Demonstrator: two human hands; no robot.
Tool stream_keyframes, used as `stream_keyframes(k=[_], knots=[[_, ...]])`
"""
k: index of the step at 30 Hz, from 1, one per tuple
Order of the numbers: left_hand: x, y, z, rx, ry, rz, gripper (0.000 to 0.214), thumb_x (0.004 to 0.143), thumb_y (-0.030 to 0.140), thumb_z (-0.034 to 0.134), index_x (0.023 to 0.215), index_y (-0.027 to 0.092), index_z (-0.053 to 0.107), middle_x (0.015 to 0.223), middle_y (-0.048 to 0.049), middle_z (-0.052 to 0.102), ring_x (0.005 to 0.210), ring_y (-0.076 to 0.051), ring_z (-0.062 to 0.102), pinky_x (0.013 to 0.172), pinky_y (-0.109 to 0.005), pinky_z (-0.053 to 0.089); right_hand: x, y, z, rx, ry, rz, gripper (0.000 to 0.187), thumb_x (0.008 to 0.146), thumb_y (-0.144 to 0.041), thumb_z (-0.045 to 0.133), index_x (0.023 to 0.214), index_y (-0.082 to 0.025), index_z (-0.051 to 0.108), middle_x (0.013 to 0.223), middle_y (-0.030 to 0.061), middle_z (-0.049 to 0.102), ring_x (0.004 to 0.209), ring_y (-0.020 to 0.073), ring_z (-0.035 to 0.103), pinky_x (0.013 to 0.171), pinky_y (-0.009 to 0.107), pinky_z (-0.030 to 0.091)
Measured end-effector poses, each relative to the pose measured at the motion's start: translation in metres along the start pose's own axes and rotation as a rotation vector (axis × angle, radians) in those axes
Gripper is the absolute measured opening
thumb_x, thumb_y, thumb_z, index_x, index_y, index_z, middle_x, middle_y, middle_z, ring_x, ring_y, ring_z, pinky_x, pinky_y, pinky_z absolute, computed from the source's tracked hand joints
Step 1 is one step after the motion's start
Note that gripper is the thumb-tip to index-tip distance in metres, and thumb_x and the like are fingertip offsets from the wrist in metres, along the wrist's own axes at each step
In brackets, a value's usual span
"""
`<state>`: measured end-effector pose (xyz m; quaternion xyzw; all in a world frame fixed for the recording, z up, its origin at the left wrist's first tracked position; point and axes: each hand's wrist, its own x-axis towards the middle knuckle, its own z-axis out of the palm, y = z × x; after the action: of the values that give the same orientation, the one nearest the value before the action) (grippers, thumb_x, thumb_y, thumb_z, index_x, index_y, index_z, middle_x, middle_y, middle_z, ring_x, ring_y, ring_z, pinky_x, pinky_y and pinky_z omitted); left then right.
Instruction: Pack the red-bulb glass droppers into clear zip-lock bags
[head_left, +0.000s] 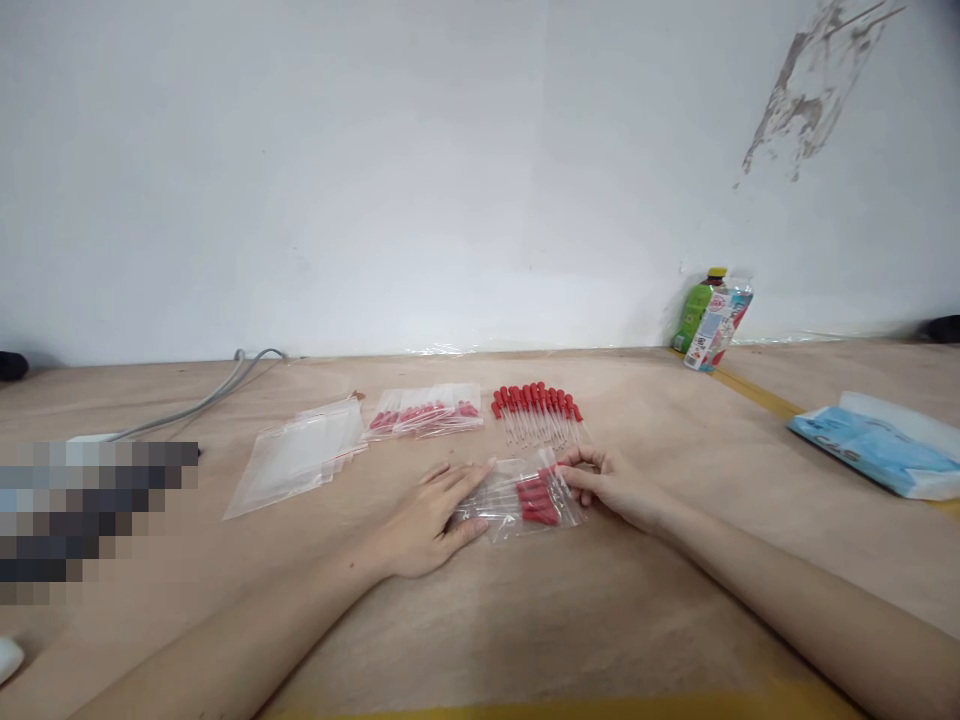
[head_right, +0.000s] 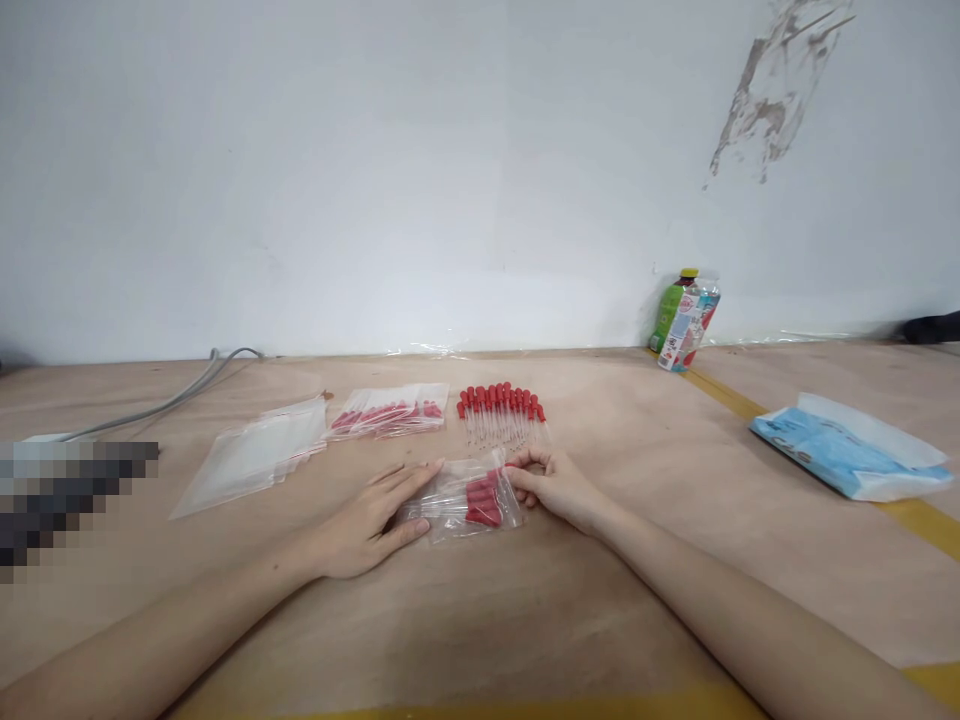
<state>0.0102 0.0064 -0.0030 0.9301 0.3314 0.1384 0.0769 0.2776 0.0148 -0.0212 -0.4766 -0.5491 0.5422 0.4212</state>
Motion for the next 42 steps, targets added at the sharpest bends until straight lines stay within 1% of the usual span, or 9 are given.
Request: stream_keyframes(k=[5,8,13,16,21,26,31,35,42], knots=[[0.0,0.001,0.0,0.011,0.009,0.003,0.056,0.09,0.043,0.035,0.138,0.026,0.012,0.14,-0.0019,0.028,0.126,-0.024,0.028,0.103,-0.043,0.023,0.0,-0.003,-0.001,-0.117,-0.149,0.04,0.035,0.065,-0.045,0.063,0.082,-0.015,0.057,0.042,-0.0076,0.048,0.036,0.0042,0.041,0.035,0.015,0.03],[0.0,0.0,0.001,0.012,0.009,-0.001,0.055,0.09,0.043,0.034,0.138,0.026,0.013,0.14,-0.0019,0.029,0.125,-0.023,0.029,0.103,-0.043,0.022,0.002,-0.002,0.008,-0.14,-0.039,0.028,0.035,0.067,-0.048,0.059,0.08,-0.016,0.059,0.039,-0.0072,0.047,0.033,0.0054,0.04,0.034,0.017,0.031],[0.0,0.0,0.001,0.015,0.008,-0.004,0.054,0.09,0.043,0.035,0.137,0.025,0.016,0.139,-0.0023,0.031,0.125,-0.024,0.029,0.103,-0.043,0.022,0.012,0.004,0.024,-0.168,0.206,-0.138,0.022,0.067,-0.039,0.06,0.07,-0.017,0.058,0.061,0.0022,0.064,0.054,0.0145,0.059,0.048,0.025,0.046],[0.0,0.0,0.001,0.026,0.006,-0.003,0.054,0.09,0.043,0.034,0.137,0.024,0.017,0.138,-0.0029,0.032,0.125,-0.023,0.029,0.103,-0.043,0.023,0.018,0.009,0.024,-0.243,0.275,-0.163,0.019,0.066,-0.036,0.06,0.066,-0.018,0.056,0.055,0.0013,0.062,0.052,0.0157,0.058,0.047,0.026,0.046],[-0.001,-0.001,0.001,0.024,0.013,0.013,0.054,0.09,0.042,0.035,0.137,0.023,0.017,0.138,-0.0039,0.032,0.125,-0.022,0.03,0.103,-0.043,0.023,0.017,0.009,0.019,-0.16,0.042,-0.179,0.023,0.069,-0.038,0.059,0.078,-0.017,0.06,0.073,0.004,0.068,0.065,0.017,0.063,0.058,0.028,0.05],[-0.001,-0.002,0.002,0.023,0.008,0.001,0.054,0.09,0.043,0.035,0.137,0.024,0.019,0.137,-0.0039,0.033,0.125,-0.023,0.029,0.103,-0.043,0.023,0.014,0.009,0.021,-0.22,0.117,-0.142,0.024,0.068,-0.04,0.059,0.071,-0.016,0.062,0.065,0.0042,0.067,0.058,0.0175,0.062,0.052,0.028,0.049],[-0.001,-0.002,0.002,0.029,0.006,0.001,0.052,0.09,0.043,0.035,0.136,0.024,0.021,0.136,-0.0053,0.035,0.125,-0.023,0.03,0.103,-0.044,0.023,0.012,0.004,0.016,-0.188,0.009,-0.102,0.027,0.065,-0.04,0.063,0.073,-0.015,0.064,0.07,0.004,0.068,0.063,0.0164,0.062,0.058,0.028,0.049],[-0.001,-0.001,0.001,0.026,-0.005,-0.004,0.05,0.089,0.044,0.035,0.135,0.025,0.025,0.136,-0.0054,0.036,0.125,-0.023,0.03,0.103,-0.044,0.023,0.011,-0.002,0.013,-0.125,0.074,-0.073,0.028,0.063,-0.041,0.065,0.072,-0.015,0.062,0.07,0.0028,0.067,0.064,0.0154,0.062,0.062,0.029,0.049],[0.0,0.001,-0.001,0.015,-0.018,-0.015,0.049,0.089,0.043,0.035,0.135,0.027,0.027,0.136,-0.0044,0.035,0.126,-0.022,0.029,0.104,-0.044,0.021,0.008,-0.005,0.015,-0.118,-0.189,-0.108,0.028,0.07,-0.042,0.056,0.081,-0.017,0.063,0.08,0.0022,0.067,0.079,0.017,0.062,0.076,0.032,0.048]])
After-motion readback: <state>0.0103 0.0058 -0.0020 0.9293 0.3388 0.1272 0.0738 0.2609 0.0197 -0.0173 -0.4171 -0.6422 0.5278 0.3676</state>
